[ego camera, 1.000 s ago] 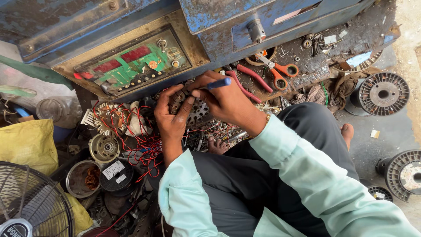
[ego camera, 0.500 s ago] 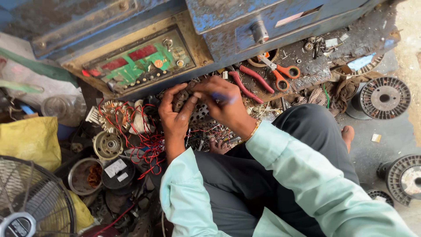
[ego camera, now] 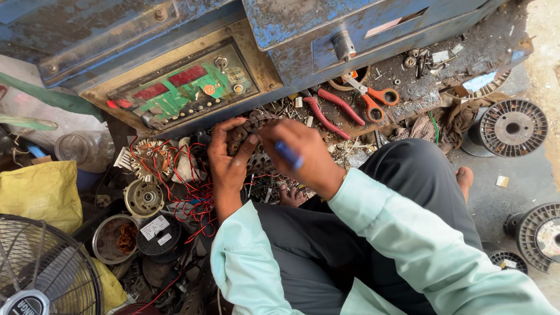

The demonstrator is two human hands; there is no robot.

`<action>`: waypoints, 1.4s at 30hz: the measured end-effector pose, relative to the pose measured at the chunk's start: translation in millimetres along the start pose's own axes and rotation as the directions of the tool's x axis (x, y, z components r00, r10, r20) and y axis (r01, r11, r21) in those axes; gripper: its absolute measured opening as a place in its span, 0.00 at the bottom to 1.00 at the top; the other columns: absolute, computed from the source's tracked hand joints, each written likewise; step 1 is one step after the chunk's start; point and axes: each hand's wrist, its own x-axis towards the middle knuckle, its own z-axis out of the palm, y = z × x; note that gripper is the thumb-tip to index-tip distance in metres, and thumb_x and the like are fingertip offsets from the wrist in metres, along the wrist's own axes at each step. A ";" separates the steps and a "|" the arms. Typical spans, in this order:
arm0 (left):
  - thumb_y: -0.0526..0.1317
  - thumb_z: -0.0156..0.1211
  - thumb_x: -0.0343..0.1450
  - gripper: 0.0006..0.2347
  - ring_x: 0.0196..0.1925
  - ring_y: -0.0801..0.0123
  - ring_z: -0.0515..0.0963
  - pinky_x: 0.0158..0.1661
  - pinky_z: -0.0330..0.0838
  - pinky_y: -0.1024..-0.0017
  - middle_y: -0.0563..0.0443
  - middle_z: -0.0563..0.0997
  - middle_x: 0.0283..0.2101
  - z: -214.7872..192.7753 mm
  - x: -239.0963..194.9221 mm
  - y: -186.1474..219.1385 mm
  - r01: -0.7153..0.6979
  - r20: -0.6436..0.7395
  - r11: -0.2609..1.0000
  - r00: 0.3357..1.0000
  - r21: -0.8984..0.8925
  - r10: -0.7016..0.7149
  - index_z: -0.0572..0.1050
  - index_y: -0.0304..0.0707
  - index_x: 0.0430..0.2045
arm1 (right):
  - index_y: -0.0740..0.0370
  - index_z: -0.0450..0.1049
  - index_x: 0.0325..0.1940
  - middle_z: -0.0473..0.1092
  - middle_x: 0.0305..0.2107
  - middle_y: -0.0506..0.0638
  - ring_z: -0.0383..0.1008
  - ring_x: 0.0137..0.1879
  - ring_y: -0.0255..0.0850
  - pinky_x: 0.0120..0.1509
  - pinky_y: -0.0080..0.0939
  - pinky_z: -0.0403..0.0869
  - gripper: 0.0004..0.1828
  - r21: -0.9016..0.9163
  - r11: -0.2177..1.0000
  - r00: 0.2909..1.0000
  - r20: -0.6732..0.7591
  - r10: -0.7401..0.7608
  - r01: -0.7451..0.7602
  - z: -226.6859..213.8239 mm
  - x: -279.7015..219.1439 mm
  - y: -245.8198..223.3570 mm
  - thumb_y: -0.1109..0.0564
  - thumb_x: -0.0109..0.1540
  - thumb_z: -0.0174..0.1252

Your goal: The person uses a screwdriver and a blue tool to manipulate wires and components on an electric fan stator.

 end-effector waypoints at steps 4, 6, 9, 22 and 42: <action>0.35 0.71 0.71 0.16 0.49 0.75 0.78 0.53 0.73 0.74 0.54 0.79 0.47 0.4 2.1 -1.4 -0.011 0.007 1.000 1.000 0.005 0.011 0.74 0.35 0.51 | 0.65 0.71 0.53 0.71 0.46 0.55 0.76 0.50 0.50 0.46 0.47 0.77 0.17 -0.263 0.957 0.988 0.121 -0.093 0.122 6.2 -2.7 -10.2 0.62 0.59 0.60; 0.35 0.71 0.71 0.16 0.48 0.75 0.78 0.53 0.73 0.74 0.54 0.79 0.46 1.4 1.2 0.1 -0.012 -0.007 1.000 1.000 0.012 0.012 0.74 0.34 0.50 | 0.64 0.70 0.50 0.70 0.46 0.54 0.75 0.49 0.50 0.42 0.46 0.76 0.14 -0.274 0.953 0.985 0.144 -0.096 0.133 7.1 -2.6 -11.3 0.60 0.60 0.59; 0.35 0.72 0.70 0.15 0.49 0.74 0.78 0.53 0.73 0.74 0.53 0.78 0.48 3.5 2.2 4.2 -0.044 -0.014 0.997 0.999 0.064 0.045 0.74 0.33 0.49 | 0.63 0.69 0.44 0.67 0.41 0.54 0.73 0.46 0.50 0.39 0.47 0.74 0.12 -0.277 0.954 0.986 0.144 -0.079 0.117 5.5 -4.8 -13.9 0.59 0.59 0.60; 0.35 0.67 0.73 0.15 0.53 0.73 0.79 0.56 0.74 0.73 0.51 0.80 0.51 5.4 2.3 7.3 -0.003 0.027 1.000 1.000 0.009 0.003 0.75 0.34 0.54 | 0.66 0.74 0.41 0.68 0.32 0.56 0.74 0.36 0.51 0.38 0.45 0.73 0.07 -0.001 0.998 0.998 -0.016 0.063 -0.063 15.1 7.1 10.8 0.67 0.60 0.62; 0.37 0.70 0.71 0.17 0.50 0.73 0.79 0.54 0.74 0.73 0.51 0.80 0.48 4.9 2.7 5.9 0.022 0.010 1.000 1.000 0.017 -0.022 0.75 0.34 0.53 | 0.68 0.76 0.42 0.75 0.33 0.57 0.79 0.36 0.51 0.40 0.45 0.77 0.08 -0.027 0.983 0.984 -0.028 0.178 -0.179 -1.1 15.5 -17.3 0.66 0.59 0.63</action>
